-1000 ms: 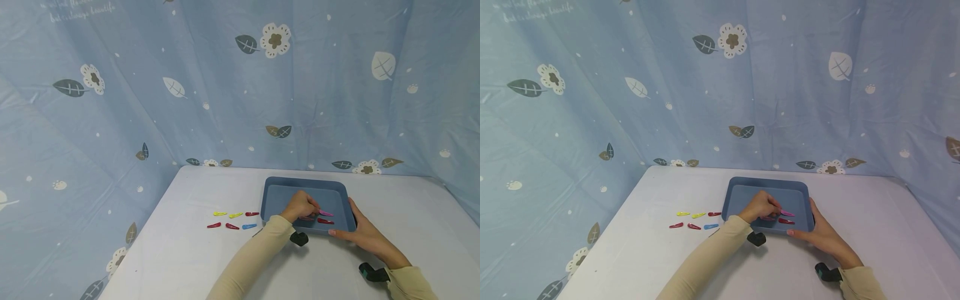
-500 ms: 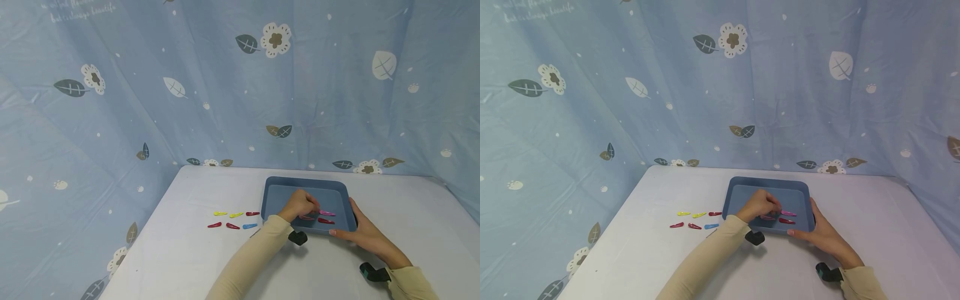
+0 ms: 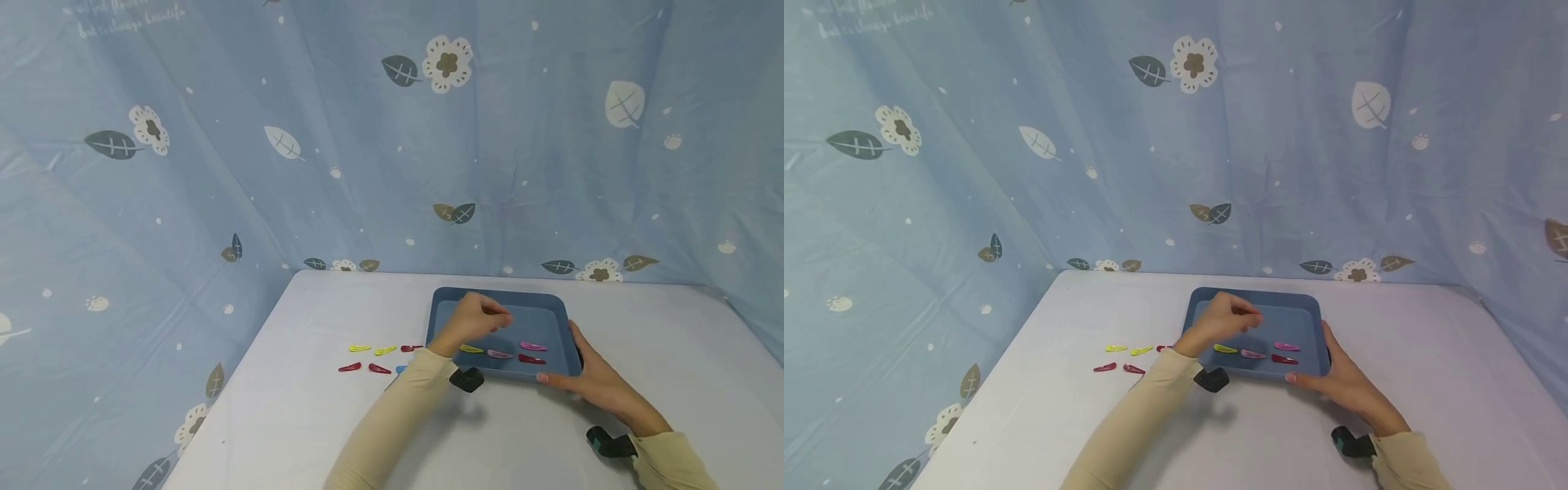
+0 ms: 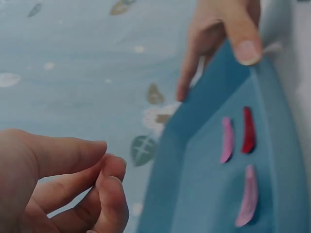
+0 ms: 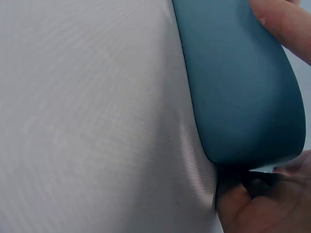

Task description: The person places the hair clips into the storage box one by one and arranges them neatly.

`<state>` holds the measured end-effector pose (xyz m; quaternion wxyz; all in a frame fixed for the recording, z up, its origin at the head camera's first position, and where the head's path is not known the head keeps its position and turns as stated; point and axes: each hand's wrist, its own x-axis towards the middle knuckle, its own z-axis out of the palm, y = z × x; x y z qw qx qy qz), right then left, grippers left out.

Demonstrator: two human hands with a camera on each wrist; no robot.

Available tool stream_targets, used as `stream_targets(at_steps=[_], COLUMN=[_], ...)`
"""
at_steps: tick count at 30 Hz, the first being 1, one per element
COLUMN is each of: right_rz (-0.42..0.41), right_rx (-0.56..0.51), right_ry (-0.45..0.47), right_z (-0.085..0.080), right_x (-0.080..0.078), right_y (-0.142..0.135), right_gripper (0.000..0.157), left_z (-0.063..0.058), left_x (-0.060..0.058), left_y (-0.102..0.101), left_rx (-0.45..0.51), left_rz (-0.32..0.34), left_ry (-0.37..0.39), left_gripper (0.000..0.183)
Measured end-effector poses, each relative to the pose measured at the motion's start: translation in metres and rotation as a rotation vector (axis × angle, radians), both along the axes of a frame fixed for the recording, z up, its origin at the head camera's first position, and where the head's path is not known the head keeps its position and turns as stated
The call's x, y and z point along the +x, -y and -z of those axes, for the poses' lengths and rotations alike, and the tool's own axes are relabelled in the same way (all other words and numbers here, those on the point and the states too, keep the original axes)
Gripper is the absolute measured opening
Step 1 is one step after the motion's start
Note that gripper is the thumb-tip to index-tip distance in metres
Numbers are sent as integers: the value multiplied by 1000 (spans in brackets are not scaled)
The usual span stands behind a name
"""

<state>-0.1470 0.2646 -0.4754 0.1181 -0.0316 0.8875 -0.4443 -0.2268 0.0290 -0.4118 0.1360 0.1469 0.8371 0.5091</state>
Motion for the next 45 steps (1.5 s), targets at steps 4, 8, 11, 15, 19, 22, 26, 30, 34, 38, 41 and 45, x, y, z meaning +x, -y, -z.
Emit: stream_targets(at_steps=[4, 8, 11, 15, 19, 22, 26, 30, 34, 38, 41, 45], right_rz=[1, 4, 6, 7, 8, 10, 7, 3, 2, 2, 6, 12], right_rx=[13, 26, 27, 30, 33, 28, 16, 10, 11, 19, 27, 35], right_ry=[-9, -26, -33, -32, -23, -20, -23, -25, -20, -4, 6, 9], right_z=[-2, -2, -2, -1, -2, -2, -2, -1, -1, -1, 0, -1], right_x=[-1, -1, -1, -2, -2, -2, -3, -3, -2, -1, -1, 0], right_y=[0, 1, 1, 2, 3, 3, 3, 3, 4, 4, 4, 3], right_gripper=[122, 122, 122, 122, 123, 123, 122, 122, 123, 122, 122, 122], left_z=[-15, -24, -29, -35, -37, -37, -33, -25, -14, -2, 8, 16], left_x=[0, -1, 0, 5, 9, 11, 12, 12, 12, 11, 8, 5], left_y=[21, 45, 62, 85, 105, 117, 131, 143, 152, 160, 164, 167], left_rx=[21, 48, 46, 50, 64, 61, 55, 47, 7, -45, -86, -136], left_rz=[21, 32, 16, -11, -35, -66, -125, -169, -209, -226, -230, -236], left_ry=[-45, -100, -128, -158, -177, -187, -196, -187, -175, -153, -140, -138], left_gripper=[12, 14, 15, 21, 25, 24, 22, 19, 18, 19, 21, 21])
